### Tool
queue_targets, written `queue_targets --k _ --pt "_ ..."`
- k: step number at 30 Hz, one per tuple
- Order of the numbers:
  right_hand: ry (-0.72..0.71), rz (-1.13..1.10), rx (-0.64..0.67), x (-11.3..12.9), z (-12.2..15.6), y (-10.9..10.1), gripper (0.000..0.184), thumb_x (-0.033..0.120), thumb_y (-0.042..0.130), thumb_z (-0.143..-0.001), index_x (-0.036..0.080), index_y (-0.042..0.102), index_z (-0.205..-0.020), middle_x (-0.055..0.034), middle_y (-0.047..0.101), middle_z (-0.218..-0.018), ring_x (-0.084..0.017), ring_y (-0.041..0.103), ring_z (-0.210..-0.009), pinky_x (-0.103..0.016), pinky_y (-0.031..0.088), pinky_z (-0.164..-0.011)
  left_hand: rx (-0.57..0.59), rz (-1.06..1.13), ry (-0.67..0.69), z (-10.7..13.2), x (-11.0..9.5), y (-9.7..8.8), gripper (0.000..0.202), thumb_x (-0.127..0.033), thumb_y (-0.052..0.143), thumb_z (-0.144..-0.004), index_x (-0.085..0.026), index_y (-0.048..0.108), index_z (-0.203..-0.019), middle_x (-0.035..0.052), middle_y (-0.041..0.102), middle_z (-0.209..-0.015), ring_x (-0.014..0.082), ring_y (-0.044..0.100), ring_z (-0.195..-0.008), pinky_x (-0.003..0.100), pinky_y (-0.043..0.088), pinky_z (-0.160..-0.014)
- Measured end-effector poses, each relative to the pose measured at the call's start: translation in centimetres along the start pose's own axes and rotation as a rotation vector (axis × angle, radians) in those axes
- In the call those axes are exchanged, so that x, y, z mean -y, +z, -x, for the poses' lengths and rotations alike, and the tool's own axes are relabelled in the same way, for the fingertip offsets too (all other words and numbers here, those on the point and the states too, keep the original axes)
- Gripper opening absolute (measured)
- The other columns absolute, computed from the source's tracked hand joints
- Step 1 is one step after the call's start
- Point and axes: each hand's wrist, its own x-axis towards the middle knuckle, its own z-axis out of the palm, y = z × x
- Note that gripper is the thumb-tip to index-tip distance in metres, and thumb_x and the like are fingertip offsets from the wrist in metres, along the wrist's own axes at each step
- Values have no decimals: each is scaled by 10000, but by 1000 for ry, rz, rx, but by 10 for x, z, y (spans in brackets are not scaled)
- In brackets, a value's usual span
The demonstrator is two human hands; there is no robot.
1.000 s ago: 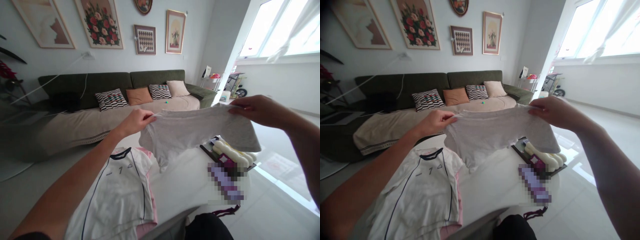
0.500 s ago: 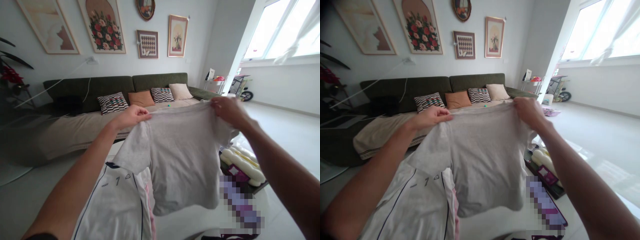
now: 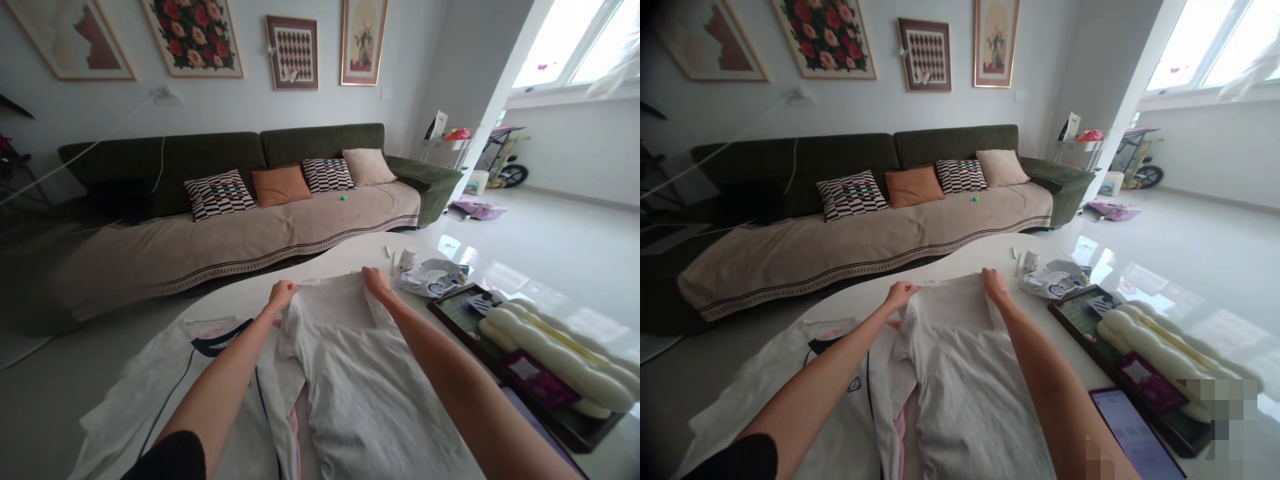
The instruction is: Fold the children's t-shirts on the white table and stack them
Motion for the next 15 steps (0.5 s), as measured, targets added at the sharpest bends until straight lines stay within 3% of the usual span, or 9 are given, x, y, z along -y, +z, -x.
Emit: queue_targets --k 3,5,8,11,13,15 --pt "2 -48 -23 3 -16 6 388 104 303 -844 140 502 -1175 -154 565 -1100 -189 558 -978 -239 400 -760 -3 23 -43 -13 8 2 204 -363 536 -738 -174 610 -751 50 642 -822 163 565 -812 203 377 -639" --pt "0 -76 -31 5 -14 10 495 84 329 -822 153 348 -1312 -175 439 -1265 -179 554 -994 -233 399 -780 30 50 -87 -14 13 4 252 -398 537 -734 -166 605 -807 55 642 -822 166 573 -804 207 392 -635" --pt "-19 -125 -54 5 22 21 612 99 389 -795 155 206 -1376 -198 146 -1424 -206 523 -1056 -258 405 -820 149 100 -169 -4 19 8 342 -460 535 -716 -131 599 -788 52 632 -706 174 584 -702 221 409 -554" --pt "-176 -185 -90 0 89 40 515 181 417 -808 153 345 -1318 -160 129 -1439 -253 382 -1205 -333 360 -924 291 154 -238 12 24 6 349 -459 552 -690 -120 598 -757 42 617 -621 172 578 -589 234 415 -476" --pt "-286 -194 -44 -6 129 51 433 260 436 -819 211 450 -1248 -111 166 -1440 -272 222 -1290 -412 298 -976 352 185 -248 22 26 0 281 -402 558 -683 -135 602 -757 31 623 -631 163 575 -577 232 426 -471" --pt "-252 -179 24 -12 148 58 365 321 439 -826 258 526 -1175 -82 144 -1449 -298 99 -1318 -486 263 -973 368 193 -234 27 28 -7 184 -326 551 -675 -152 597 -713 13 614 -622 154 566 -586 224 428 -476"
